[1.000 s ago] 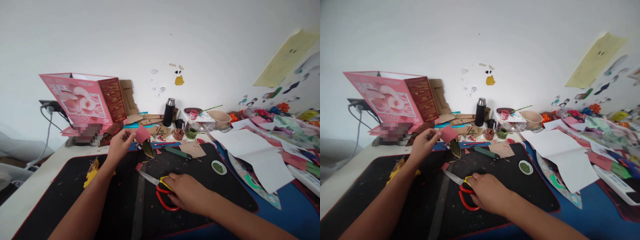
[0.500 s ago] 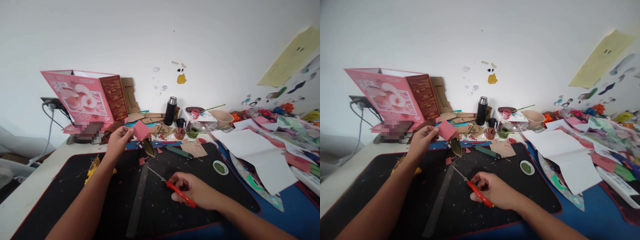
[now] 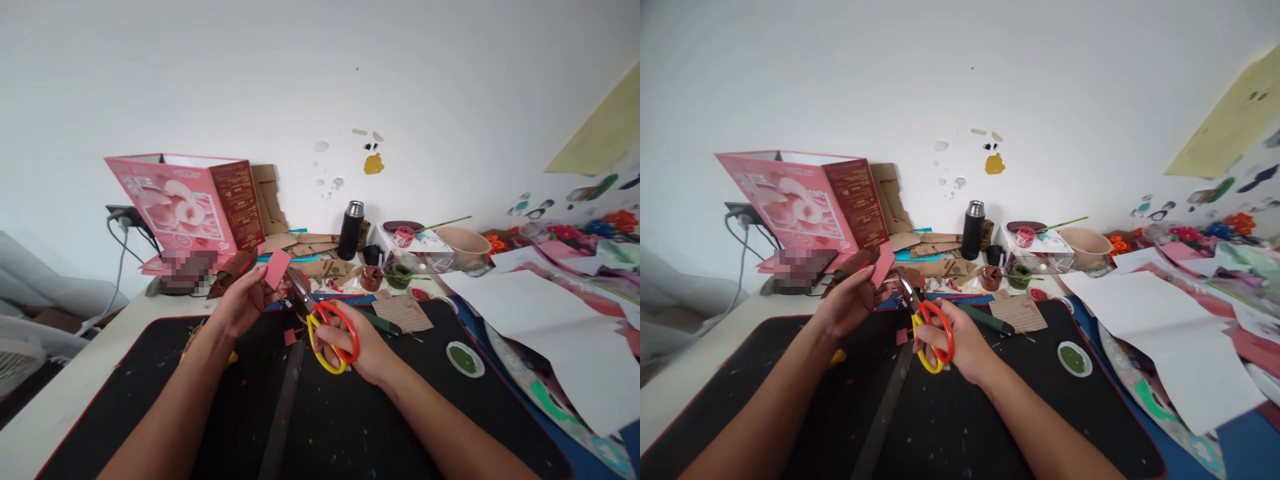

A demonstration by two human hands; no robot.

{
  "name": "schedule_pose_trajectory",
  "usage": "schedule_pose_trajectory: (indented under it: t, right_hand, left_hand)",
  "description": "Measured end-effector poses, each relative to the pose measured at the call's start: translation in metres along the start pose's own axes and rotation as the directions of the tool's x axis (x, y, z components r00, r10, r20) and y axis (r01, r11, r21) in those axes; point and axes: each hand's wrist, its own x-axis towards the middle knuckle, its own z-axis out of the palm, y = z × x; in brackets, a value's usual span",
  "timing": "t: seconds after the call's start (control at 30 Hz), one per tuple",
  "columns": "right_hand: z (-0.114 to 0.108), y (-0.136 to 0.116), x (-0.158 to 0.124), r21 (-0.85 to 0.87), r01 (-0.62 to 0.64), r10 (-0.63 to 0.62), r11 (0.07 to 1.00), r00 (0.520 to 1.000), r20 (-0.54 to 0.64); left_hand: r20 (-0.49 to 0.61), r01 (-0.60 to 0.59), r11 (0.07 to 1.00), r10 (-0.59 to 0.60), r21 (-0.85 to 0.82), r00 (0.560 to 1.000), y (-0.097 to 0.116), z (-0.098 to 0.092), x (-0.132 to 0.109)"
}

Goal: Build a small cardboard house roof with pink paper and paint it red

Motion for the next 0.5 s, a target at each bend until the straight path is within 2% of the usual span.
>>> schedule_pose_trajectory:
  t: [0.2, 0.4, 0.5]
  right_hand:
    - [-0.003, 0.003, 0.016, 0.109, -0.002, 0.000, 0.994, 1.000, 0.015]
    - [0.002, 0.003, 0.028, 0.107, -0.054, 0.035, 0.993, 0.984, 0.175]
    - [0.005, 0.009, 0.033, 0.122, -0.049, 0.024, 0.991, 0.979, 0.201]
  left_hand:
    - [-0.024, -0.008, 1.000, 0.008, -0.011, 1.000, 0.001, 0.002, 0.000]
    - [0.035, -0.115, 0.988, 0.112, 0.099, 0.993, 0.001, 0.004, -0.004]
    - [-0.026, -0.159, 0.983, 0.162, 0.091, 0.987, 0.001, 0.001, 0.000]
